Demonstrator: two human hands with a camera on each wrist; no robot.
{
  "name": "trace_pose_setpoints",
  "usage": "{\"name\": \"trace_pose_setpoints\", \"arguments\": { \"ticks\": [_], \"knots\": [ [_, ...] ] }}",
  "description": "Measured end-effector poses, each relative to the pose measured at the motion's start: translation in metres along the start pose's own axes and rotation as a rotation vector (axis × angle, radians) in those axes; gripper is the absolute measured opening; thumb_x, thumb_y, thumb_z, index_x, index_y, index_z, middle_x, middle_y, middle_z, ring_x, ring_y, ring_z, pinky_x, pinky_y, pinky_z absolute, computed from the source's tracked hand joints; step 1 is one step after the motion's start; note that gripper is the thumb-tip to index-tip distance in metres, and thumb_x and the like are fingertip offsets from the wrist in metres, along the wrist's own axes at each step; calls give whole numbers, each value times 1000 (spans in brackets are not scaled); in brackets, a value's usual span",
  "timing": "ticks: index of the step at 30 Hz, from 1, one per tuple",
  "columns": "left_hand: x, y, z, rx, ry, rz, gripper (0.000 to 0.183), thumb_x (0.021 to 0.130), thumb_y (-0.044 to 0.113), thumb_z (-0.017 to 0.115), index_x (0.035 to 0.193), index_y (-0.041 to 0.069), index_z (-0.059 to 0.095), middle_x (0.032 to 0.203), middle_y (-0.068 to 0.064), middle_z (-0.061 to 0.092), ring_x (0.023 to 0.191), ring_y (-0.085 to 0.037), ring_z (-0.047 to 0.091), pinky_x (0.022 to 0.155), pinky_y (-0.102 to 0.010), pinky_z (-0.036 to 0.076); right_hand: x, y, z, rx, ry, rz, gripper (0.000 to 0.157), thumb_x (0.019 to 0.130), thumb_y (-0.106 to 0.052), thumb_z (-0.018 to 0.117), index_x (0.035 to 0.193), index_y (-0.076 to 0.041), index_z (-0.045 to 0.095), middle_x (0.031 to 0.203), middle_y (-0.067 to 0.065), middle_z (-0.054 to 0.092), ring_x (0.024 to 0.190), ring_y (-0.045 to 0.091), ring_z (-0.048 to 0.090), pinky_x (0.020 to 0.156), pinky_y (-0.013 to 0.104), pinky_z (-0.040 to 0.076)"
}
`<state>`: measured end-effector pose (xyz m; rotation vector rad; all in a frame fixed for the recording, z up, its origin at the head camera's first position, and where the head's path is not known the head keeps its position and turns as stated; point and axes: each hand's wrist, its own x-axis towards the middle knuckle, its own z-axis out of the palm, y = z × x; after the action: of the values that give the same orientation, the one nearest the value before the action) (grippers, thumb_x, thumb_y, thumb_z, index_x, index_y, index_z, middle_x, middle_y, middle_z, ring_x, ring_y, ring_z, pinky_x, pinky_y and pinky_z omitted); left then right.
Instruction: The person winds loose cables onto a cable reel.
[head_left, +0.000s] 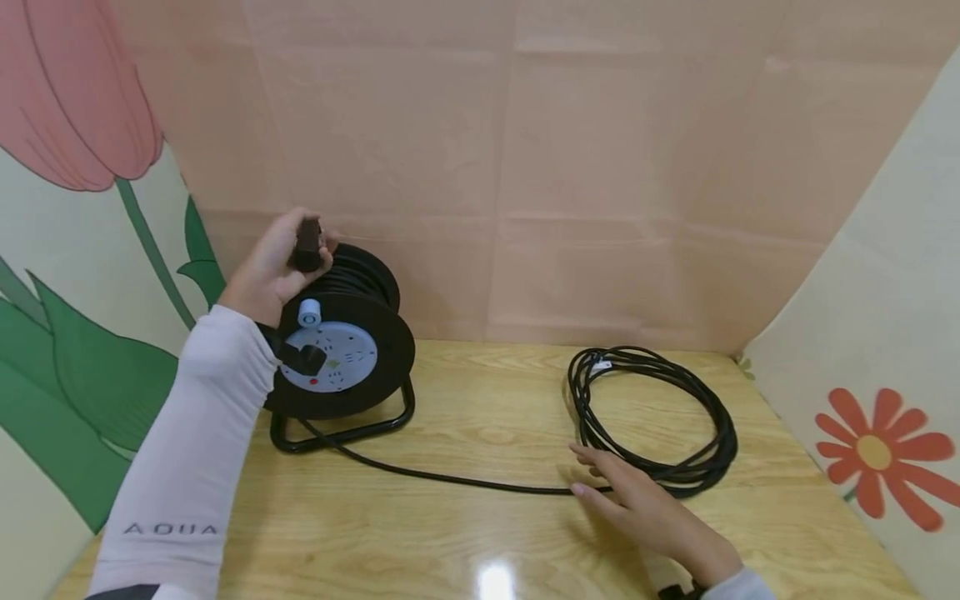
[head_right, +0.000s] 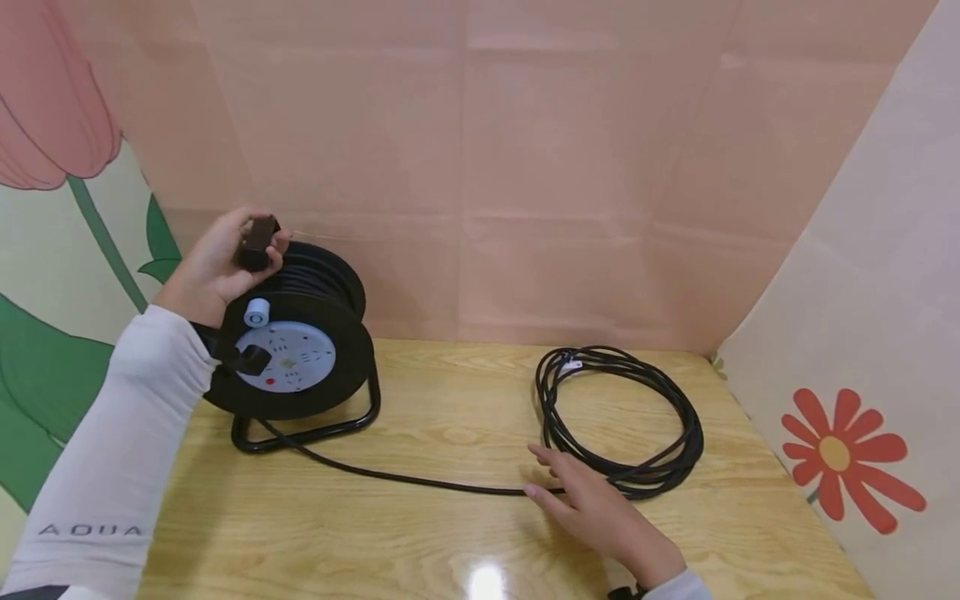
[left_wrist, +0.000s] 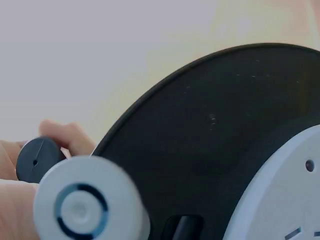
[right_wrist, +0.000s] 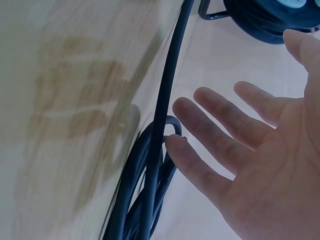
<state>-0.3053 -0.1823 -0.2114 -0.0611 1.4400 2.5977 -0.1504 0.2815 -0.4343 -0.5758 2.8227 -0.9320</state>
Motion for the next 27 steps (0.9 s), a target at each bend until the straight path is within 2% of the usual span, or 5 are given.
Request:
{"name": "trace_pose_setpoints", "arguments": {
  "ticks": [5, 8, 12, 21, 27],
  "knots": [
    [2, -4, 5, 204, 44, 42, 24, 104, 27, 54, 114, 13, 38, 98, -2, 44, 63, -4, 45, 52, -13, 40, 0, -1, -1, 4, -6, -7, 56, 104, -44, 52, 153, -19, 39, 144, 15, 51, 123, 34, 56, 93, 56, 48],
    [4, -5, 4, 320, 46, 59, 19, 105, 21, 51, 113, 12, 36, 100, -3, 40, 63, -4, 44, 55, -13, 41, 0, -1, 0, -7, 6, -28, 56, 104, -45, 52, 152, -19, 39, 143, 15, 52, 122, 34, 57, 93, 57, 48],
    [6, -3, 2, 339, 15, 49, 18, 105, 9, 46, 112, 13, 29, 106, -4, 34, 63, -6, 45, 57, -14, 41, 1, -2, 1, -12, 14, -27, 56, 104, -46, 52, 153, -21, 39, 142, 13, 53, 122, 33, 57, 94, 56, 48],
    [4, 4, -5, 365, -87, 7, 17, 106, 5, 39, 119, 8, 27, 104, -6, 35, 63, -5, 42, 55, -13, 39, 0, 0, 0, -17, 9, -18, 57, 104, -45, 52, 152, -18, 40, 141, 13, 54, 122, 32, 56, 91, 54, 49],
    [5, 8, -11, 393, -168, -24, 46, 105, 2, 36, 142, 3, 10, 98, -7, 36, 61, -5, 40, 54, -14, 38, -1, -2, 0, -3, -2, -20, 58, 104, -45, 51, 152, -16, 39, 142, 14, 53, 122, 35, 56, 90, 54, 50]
  ]
}}
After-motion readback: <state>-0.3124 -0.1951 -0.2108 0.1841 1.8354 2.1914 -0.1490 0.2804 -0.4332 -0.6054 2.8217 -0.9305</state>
